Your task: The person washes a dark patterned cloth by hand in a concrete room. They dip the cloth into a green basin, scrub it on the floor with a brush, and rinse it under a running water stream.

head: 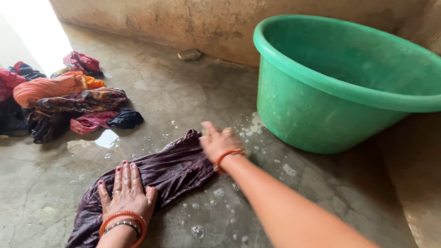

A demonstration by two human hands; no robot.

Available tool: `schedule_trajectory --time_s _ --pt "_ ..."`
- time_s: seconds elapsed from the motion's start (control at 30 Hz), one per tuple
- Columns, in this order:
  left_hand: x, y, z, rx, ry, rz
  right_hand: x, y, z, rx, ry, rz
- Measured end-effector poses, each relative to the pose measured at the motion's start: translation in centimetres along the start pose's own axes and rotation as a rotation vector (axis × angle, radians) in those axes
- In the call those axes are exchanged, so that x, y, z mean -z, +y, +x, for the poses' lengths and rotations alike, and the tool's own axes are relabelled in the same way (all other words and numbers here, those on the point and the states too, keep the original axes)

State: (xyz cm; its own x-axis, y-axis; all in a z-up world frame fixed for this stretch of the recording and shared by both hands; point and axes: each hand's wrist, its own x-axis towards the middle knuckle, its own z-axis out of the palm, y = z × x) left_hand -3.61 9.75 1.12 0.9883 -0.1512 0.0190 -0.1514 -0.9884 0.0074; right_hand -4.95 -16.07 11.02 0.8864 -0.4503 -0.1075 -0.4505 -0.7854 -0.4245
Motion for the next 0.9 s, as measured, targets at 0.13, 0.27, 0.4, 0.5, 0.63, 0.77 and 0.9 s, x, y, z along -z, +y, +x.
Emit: schedule_trajectory --time_s 0.13,0.27,0.4,0.5,0.63,0.77,0.9 --pt "-0.1 0.4 0.2 -0.036 0.069 0.049 2.6 4.2 0.1 -0.044 0.151 -0.115" --pt "-1.1 0.2 0.4 -0.02 0.066 -0.009 1.0 -1.6 -2.6 0.203 0.089 0.137" --pt "-2.5 -0.9 0.9 -0.159 0.347 0.042 -4.6 -12.3 -6.1 0.464 -0.067 -0.071" --pt "-3.3 -0.7 1.1 -0.286 0.626 -0.02 -6.6 -12.7 -6.4 0.472 -0.059 -0.079" --pt "-2.4 -0.3 0.7 -0.029 0.095 0.152 -4.5 -6.7 -1.5 0.28 0.019 -0.107" --pt "-1.4 0.4 1.1 -0.065 -0.016 0.138 -1.6 -2.7 0.7 0.148 0.138 -0.11" --pt "-2.4 0.9 1.8 -0.043 0.008 0.063 -0.4 -4.7 -2.0 0.063 0.019 0.037"
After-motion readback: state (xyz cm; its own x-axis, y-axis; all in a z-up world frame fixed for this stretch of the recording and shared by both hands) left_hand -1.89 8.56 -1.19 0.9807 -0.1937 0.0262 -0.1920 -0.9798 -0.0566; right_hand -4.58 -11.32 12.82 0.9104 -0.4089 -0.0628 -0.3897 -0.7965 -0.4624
